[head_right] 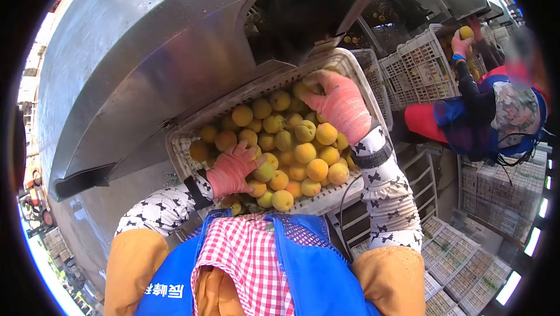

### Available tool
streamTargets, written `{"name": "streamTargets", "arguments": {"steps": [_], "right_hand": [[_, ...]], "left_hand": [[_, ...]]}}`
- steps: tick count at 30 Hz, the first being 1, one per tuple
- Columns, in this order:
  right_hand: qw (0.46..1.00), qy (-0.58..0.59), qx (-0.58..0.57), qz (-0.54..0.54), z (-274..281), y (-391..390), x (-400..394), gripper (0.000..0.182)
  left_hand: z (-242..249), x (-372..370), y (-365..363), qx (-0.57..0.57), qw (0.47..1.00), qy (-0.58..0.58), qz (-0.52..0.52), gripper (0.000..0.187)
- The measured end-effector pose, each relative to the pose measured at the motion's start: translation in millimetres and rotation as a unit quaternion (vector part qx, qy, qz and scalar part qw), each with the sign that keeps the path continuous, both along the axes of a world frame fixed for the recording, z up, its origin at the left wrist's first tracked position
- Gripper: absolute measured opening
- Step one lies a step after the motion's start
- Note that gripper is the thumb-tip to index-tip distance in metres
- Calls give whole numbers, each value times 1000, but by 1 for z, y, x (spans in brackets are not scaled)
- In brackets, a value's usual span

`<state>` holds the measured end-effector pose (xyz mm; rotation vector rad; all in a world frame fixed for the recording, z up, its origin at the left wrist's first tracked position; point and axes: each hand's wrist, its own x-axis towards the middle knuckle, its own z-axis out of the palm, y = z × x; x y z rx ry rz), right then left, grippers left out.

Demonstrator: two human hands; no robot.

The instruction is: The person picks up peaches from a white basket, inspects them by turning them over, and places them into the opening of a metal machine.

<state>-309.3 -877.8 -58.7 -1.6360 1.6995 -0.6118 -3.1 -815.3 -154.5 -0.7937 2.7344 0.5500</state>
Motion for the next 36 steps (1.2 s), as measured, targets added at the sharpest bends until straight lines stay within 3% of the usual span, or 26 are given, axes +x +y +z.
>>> {"name": "streamTargets", "arguments": {"steps": [2, 3, 4, 6, 8, 10, 12, 14, 15, 16, 18, 24, 26, 30, 31, 32, 33, 34, 36], "right_hand": [[981, 136, 66, 120, -50, 24, 2, 45], [952, 242, 106, 155, -65, 27, 11, 57], [904, 355, 100, 216, -95, 30, 16, 54], [834, 433, 162, 300, -102, 24, 30, 58], [838, 430, 146, 303, -102, 31, 21, 60], [970, 187, 52, 143, -78, 35, 5, 59], [997, -62, -15, 46, -20, 23, 4, 59], [983, -64, -172, 20, 13, 0, 5, 59], [981, -18, -194, -12, 23, -11, 10, 62], [979, -19, -202, -17, 18, -24, 17, 62], [969, 133, -181, -101, 1, -50, 32, 69], [954, 87, -217, -187, -16, -67, 62, 76], [941, 260, -168, -140, -25, -87, 64, 65], [925, 248, -254, -136, -4, -103, 57, 50], [945, 33, -289, -150, 11, -87, 39, 45], [919, -183, -310, -160, 17, -73, 20, 41], [948, -109, -266, -139, 13, -56, 2, 41], [967, -36, -224, -117, 8, -36, -16, 40], [988, 154, -4, -6, -18, -8, -40, 44]], "left_hand": [[-1, -18, -18, 91, 995, 30, -13, 88], [-16, -25, -19, 64, 996, 46, -43, 84], [-19, -32, -13, 64, 996, 46, -42, 84], [-22, -40, -2, 47, 997, 5, -62, 77], [-35, -18, 8, 54, 996, 63, -28, 72], [-32, -13, -2, 37, 998, 24, -38, 71], [-14, -22, -14, 55, 997, -8, -53, 70], [-10, -29, -17, 115, 992, -27, -48, 69], [-7, -31, -17, 116, 991, -30, -60, 66], [-10, -28, -15, 108, 992, -33, -64, 66], [-21, -17, -8, 138, 990, 2, -37, 65], [6, -23, -9, 185, 982, -4, 46, 72], [26, -23, -8, 92, 980, 2, 177, 75], [10, -24, -24, 189, 962, -31, 194, 74], [9, -30, -26, 187, 967, -80, 154, 72], [6, -36, -31, 181, 969, -126, 114, 70], [-1, -40, -38, 189, 967, -118, 120, 70], [-9, -42, -46, 200, 959, -183, 83, 68], [-13, -45, -51, 214, 944, -248, 47, 67]]}}
